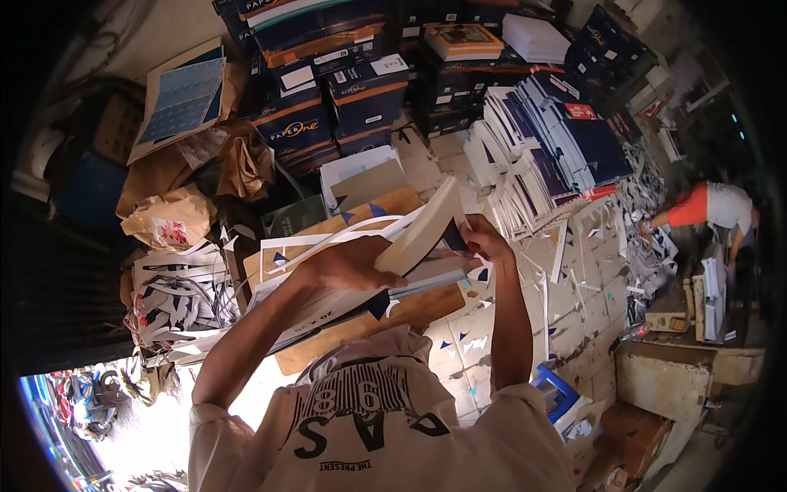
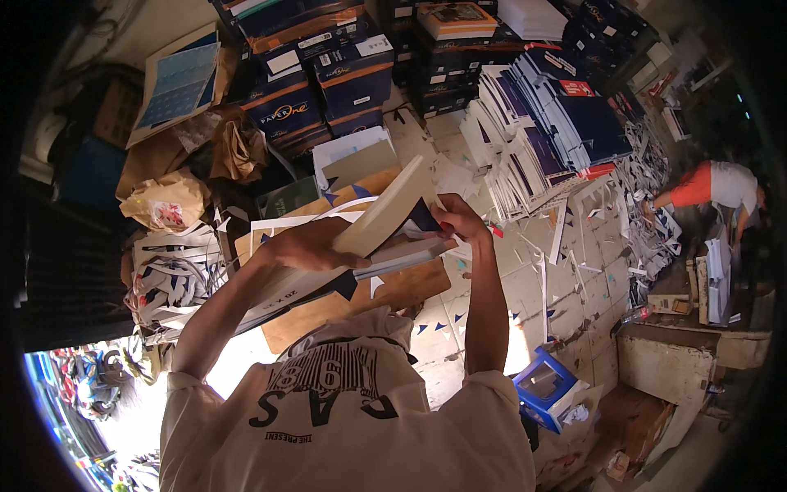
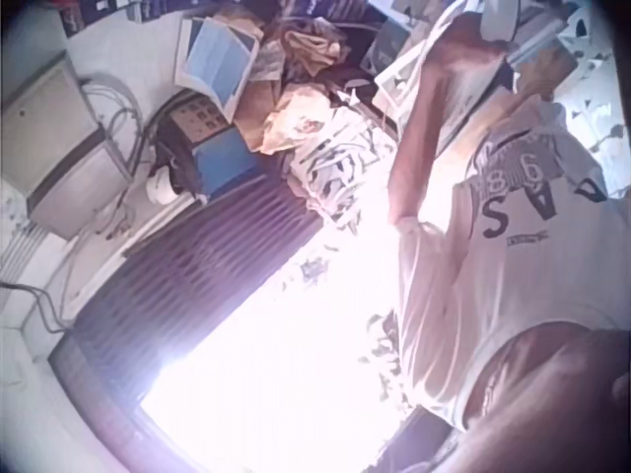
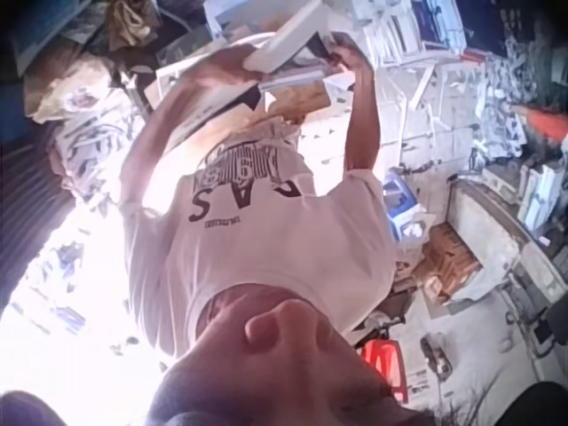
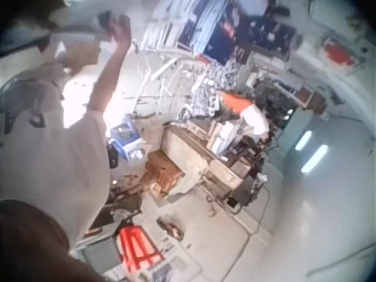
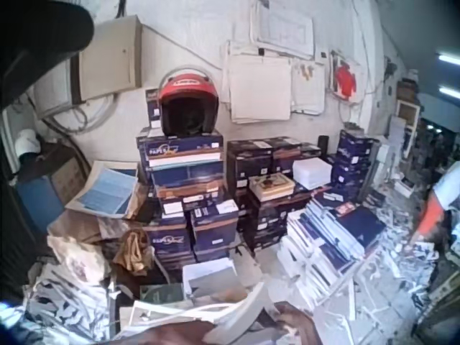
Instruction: The person removes the excess white paper borders from a stack of printed blue and red cardboard sheets by hand. The person peels the outer strips away and places the cleared stack of cardboard onto a larger pile.
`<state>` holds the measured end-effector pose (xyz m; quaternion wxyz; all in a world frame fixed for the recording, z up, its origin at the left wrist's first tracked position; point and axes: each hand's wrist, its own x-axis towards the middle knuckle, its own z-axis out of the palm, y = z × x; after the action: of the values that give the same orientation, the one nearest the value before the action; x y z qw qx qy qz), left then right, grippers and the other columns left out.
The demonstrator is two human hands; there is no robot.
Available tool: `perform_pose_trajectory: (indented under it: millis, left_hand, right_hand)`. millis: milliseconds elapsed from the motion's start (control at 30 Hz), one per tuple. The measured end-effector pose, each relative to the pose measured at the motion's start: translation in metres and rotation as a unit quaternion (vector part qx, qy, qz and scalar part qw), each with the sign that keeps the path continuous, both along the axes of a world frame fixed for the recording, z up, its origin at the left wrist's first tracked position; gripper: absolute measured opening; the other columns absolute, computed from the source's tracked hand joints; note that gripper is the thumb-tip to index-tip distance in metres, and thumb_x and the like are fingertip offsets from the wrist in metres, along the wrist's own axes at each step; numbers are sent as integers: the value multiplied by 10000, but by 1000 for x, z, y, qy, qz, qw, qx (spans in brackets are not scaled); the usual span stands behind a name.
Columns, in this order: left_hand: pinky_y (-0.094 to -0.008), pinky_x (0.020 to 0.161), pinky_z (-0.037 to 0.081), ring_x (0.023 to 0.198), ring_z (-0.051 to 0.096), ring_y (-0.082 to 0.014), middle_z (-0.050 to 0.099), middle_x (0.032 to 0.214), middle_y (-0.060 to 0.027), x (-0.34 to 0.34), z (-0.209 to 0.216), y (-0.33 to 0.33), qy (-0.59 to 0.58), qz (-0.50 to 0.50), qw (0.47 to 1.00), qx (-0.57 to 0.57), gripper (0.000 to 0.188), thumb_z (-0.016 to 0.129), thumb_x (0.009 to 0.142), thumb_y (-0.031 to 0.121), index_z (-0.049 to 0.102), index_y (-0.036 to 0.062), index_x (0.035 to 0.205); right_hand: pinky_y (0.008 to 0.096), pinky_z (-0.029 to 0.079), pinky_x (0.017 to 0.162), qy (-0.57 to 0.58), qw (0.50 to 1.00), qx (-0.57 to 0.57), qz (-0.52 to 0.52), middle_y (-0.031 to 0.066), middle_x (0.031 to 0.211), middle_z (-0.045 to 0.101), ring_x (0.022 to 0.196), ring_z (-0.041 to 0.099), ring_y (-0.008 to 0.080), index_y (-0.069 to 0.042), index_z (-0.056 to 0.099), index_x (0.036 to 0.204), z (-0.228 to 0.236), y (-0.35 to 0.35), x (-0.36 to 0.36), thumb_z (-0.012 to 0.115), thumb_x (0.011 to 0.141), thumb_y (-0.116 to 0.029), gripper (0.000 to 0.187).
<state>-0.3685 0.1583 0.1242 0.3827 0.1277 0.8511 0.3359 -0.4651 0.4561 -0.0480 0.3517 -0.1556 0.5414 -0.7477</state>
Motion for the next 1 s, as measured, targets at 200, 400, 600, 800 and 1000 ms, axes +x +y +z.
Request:
perform_pose_trajectory:
  millis: [200,400,600,800,1000]
  left_hand:
    - [-333,835,458,930,617,-217,694,1011,-96,-9,-4,-2,-34,39,993,107,400,697,825,409,710,81,1054]
    - [-334,782,474,891,641,-208,716,931,-78,-11,-9,-22,-18,72,993,94,399,688,828,437,724,112,1058]
    - [-430,683,530,802,685,-366,678,887,-258,42,4,14,296,132,923,-205,762,697,833,493,481,-82,1285]
    - [-485,679,542,728,682,-419,669,768,-265,13,-6,-12,330,205,902,-187,614,642,873,503,624,-81,1064]
    - [-448,728,561,787,708,-373,697,812,-250,-23,-47,-59,285,251,896,-229,568,711,785,520,729,-40,876]
  right_hand:
    - [284,480,603,296,921,210,-140,83,764,643,616,580,126,26,623,963,-5,-22,-10,800,822,-298,395]
    - [377,474,843,432,826,299,-207,121,947,650,906,619,244,4,657,912,137,-57,90,869,692,-287,422]
    - [408,390,926,587,713,374,-93,56,858,673,976,598,238,-59,682,938,112,-109,116,899,568,-336,510]
    - [434,356,907,626,663,368,-183,48,739,644,746,595,231,-71,623,701,98,-122,116,878,594,-466,482]
    - [423,352,857,639,629,379,-229,26,687,610,705,571,198,-96,589,681,92,-128,133,864,638,-509,498]
